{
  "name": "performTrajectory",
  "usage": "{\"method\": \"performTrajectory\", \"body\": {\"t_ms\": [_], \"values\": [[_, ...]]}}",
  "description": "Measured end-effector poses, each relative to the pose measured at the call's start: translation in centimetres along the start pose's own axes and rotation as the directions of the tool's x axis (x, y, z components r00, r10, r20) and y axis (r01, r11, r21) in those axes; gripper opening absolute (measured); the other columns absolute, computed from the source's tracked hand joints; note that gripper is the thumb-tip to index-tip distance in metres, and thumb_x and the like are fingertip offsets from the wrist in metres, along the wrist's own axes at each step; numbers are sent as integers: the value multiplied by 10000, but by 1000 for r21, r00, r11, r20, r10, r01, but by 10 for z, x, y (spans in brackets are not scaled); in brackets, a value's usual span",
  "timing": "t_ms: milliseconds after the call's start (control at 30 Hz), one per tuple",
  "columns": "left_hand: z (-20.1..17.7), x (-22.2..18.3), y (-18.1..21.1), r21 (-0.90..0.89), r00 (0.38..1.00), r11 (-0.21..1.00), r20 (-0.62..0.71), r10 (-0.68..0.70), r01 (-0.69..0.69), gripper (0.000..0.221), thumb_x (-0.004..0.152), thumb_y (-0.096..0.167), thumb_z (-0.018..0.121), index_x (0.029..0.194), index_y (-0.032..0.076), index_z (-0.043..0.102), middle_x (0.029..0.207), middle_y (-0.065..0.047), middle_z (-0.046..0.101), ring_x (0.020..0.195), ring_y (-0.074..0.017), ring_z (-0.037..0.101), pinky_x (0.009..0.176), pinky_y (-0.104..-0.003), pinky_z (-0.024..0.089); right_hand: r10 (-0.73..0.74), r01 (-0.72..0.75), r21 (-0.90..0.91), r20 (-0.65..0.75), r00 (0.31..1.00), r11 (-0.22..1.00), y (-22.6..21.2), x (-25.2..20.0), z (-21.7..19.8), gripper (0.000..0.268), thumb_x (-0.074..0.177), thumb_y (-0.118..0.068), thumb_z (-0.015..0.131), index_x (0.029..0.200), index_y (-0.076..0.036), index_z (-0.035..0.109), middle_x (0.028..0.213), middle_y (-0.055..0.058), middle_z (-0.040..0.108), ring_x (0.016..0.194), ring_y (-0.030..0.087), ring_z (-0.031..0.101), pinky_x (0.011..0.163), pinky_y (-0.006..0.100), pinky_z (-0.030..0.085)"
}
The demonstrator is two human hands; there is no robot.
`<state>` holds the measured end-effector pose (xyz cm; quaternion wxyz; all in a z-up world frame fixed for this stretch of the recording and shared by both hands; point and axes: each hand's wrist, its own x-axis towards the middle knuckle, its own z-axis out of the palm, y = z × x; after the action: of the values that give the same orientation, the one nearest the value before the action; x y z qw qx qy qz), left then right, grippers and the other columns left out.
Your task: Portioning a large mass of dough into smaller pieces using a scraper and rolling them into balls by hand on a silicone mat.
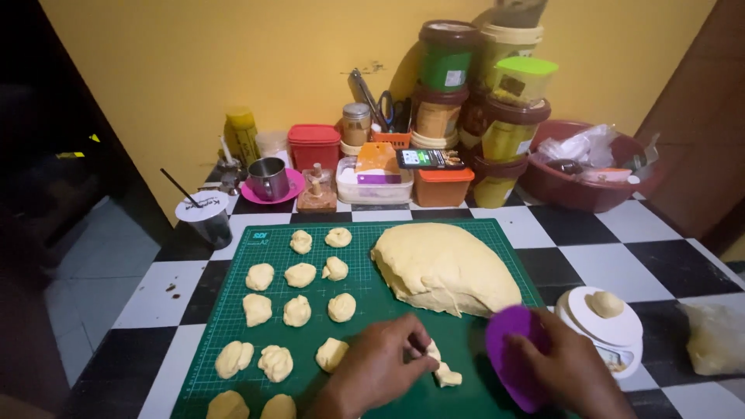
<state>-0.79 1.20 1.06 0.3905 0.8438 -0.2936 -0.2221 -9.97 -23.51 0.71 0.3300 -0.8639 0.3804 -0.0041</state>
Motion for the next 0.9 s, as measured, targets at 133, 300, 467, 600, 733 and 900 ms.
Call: {"method": "performTrajectory", "body": {"t_ms": [133,300,467,600,733,900], "values": [[2,-4,18,33,999,999,29,21,-22,320,887,291,820,1067,221,565,951,17,760,851,-153,721,734,-354,541,4,11,-304,50,999,953,47,18,23,628,897,-510,666,1484,-393,475,1377,83,694,1230,301,728,1060,424,578],[28,10,5,151,991,980,-19,134,-130,401,836,321,869,1073,229,559,915,35,751,835,-157,725,744,-354,541,-540,593,118,-303,785,797,41,-1,53,212,828,-332,759,1007,-237,821,1067,-46,818,995,144,752,892,296,586],[40,20,-13,200,949,935,-52,310,-294,321,820,281,833,1030,224,596,949,-6,731,992,-226,685,776,-397,521,-464,309,669,61,884,676,19,-7,74,140,859,-170,798,939,-67,848,870,46,866,827,123,758,760,267,592],[28,18,11,220,994,974,105,26,-49,535,716,462,932,1102,289,604,1087,71,708,1005,-114,710,820,-347,520,-477,268,764,59,877,587,36,1,71,66,877,-80,836,897,-35,793,750,28,707,729,116,641,666,255,484],[38,31,-4,290,992,955,126,24,-60,550,730,539,932,1106,304,606,1079,122,723,1011,-96,665,846,-319,511,-327,72,825,140,934,560,15,-26,14,85,871,9,768,940,55,787,835,189,802,793,286,759,739,386,613],[53,49,-34,297,967,924,154,203,-241,506,925,583,702,1302,263,592,1287,37,616,1207,-203,578,933,-430,469,-59,77,794,-52,997,603,50,9,-22,166,900,-45,739,1053,0,788,975,178,808,803,273,673,720,355,519]]}}
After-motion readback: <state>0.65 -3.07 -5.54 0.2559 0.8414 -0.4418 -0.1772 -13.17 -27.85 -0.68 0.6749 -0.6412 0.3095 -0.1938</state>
